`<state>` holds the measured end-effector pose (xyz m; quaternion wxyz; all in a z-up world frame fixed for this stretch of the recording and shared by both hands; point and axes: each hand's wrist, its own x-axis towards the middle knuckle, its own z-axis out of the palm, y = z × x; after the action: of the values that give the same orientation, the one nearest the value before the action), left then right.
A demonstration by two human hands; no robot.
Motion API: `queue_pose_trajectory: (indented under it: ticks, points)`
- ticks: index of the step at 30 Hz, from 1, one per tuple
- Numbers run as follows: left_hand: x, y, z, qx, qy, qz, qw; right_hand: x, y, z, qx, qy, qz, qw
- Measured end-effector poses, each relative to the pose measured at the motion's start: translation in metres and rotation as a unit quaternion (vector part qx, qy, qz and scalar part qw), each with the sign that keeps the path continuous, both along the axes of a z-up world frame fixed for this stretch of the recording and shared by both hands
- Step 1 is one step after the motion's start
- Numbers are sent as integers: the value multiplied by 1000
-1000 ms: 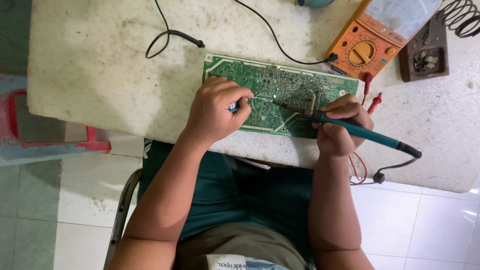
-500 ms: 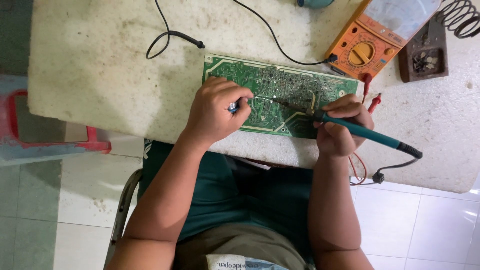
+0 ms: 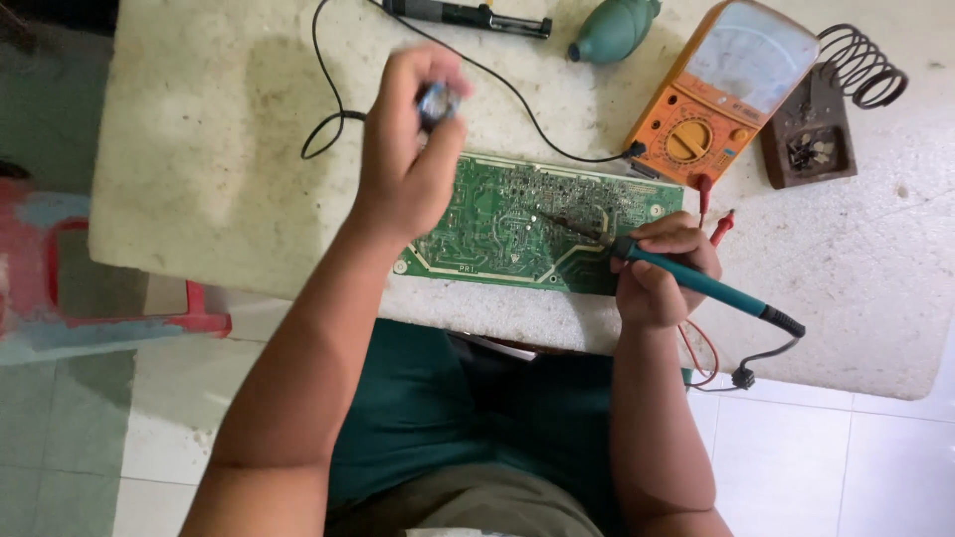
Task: Removing solder from a printed circuit board using a soldering iron and a manual desoldering pump.
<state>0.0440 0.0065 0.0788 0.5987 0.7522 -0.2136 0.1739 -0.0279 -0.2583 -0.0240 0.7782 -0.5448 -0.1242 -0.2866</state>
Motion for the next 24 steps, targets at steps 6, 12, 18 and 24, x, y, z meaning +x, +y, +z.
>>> queue_pose_trajectory:
  ticks: [6,12,18,24]
  points:
    - [105,-23,-14,301,-69,84,947,0,-2,-4,24,2,-3,1000]
    - [206,-30,-87,506,-53,135,850,-2,0,-5,35,14,-9,999]
    - [212,-29,-60,546,197,62,812,-3,0,0,14,12,0,1000]
    - [207,3,-46,469,297,18,832,-3,0,1,6,22,1,1000]
